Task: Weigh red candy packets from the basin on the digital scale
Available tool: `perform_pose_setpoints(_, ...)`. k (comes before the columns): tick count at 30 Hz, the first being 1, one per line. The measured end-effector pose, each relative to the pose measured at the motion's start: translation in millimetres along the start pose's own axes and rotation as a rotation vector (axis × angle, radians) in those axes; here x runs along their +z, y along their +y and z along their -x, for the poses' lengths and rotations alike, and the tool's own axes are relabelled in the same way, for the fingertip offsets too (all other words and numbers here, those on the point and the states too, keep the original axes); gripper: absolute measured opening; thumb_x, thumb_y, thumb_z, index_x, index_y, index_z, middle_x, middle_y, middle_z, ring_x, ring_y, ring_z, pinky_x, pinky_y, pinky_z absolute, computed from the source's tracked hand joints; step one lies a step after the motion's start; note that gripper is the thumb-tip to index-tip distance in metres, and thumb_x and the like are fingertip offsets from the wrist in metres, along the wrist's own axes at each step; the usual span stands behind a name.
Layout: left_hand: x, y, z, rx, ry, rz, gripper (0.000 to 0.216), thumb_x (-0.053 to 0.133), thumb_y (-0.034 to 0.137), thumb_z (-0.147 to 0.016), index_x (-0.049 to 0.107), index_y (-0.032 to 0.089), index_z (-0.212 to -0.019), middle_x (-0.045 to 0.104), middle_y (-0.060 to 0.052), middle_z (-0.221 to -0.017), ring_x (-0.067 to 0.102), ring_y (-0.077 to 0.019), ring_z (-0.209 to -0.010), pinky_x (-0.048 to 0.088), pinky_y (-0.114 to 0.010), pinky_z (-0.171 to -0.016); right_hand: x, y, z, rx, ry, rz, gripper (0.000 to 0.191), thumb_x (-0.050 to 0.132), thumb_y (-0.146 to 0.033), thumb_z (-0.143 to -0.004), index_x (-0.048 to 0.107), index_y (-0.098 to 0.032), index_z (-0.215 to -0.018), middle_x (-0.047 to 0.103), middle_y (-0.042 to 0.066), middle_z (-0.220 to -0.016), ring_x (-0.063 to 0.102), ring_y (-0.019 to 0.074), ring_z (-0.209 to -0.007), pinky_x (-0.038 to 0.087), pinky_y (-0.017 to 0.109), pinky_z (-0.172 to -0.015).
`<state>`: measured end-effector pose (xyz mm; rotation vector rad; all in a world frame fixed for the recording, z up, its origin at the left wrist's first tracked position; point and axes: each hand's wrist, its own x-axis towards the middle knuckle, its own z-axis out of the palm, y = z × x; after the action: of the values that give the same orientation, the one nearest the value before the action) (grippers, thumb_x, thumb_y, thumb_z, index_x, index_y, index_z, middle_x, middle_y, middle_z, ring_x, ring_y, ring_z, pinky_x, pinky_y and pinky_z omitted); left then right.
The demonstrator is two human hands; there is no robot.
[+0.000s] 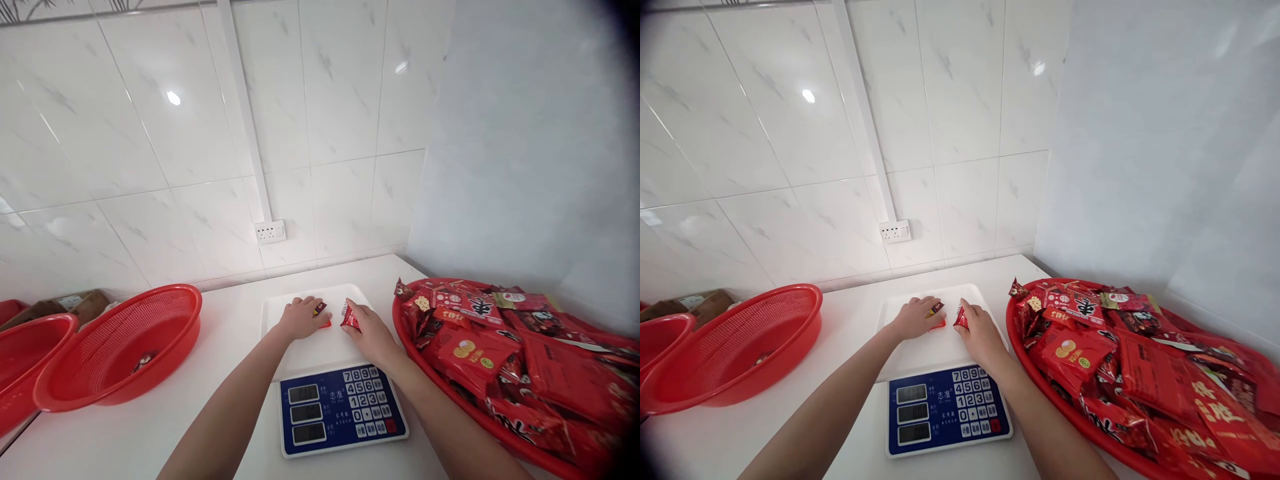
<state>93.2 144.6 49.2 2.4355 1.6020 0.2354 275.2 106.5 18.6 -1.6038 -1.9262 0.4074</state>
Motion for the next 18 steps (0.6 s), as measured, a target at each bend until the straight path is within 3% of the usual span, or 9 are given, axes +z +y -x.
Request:
perform_pose_setpoints(3,5,6,3,0.024,-0.003,0.037,0.053,0.051,0.056,-0.074,0.047,0.028,-0.118,0.048,-0.005,-0.127,0.038,-0.0309,-0.118,0.031,-0.048,-0.098,-2,-1,2,-0.011,0.016,-0.051,0.056,0.05,-0.024,-0.08,0.039,-0.015,-0.133,0.052,0.012,-0.125,0.048,0.0241,-0.116,0.037,0.036,-0.097)
perform_pose_setpoints(10,9,9,5,-0.14,0.128,0.414,0.025,0.058,0.028,-0.073,0.056,0.022,-0.098,0.055,-0.009,-0.104,0.051,-0.0275,-0.104,0.04,-0.041,-0.088,-3,-3,7,0.003,0.085,-0.228,0.056,0.052,-0.032,-0.077,0.043,-0.015,-0.13,0.052,0.013,-0.127,0.049,0.0234,-0.118,0.037,0.038,-0.1)
perform_pose_setpoints(15,6,26,7,-0.323,0.228,0.934,0.021,0.04,0.037,-0.085,0.049,0.02,-0.094,0.059,-0.005,-0.08,0.06,-0.0147,-0.069,0.049,-0.029,-0.065,-5,-8,6,0.075,0.132,-0.485,0.058,0.048,-0.047,-0.079,0.041,-0.02,-0.13,0.051,0.009,-0.13,0.047,0.0228,-0.12,0.036,0.041,-0.101)
perform_pose_setpoints(18,9,51,15,-0.394,0.251,1.189,0.029,0.03,0.041,-0.088,0.047,0.019,-0.095,0.061,-0.005,-0.079,0.06,-0.0119,-0.064,0.049,-0.026,-0.062,1,-23,8,0.067,0.19,-0.589,0.061,0.045,-0.051,-0.079,0.039,-0.018,-0.131,0.05,0.011,-0.131,0.048,0.0235,-0.119,0.037,0.043,-0.101)
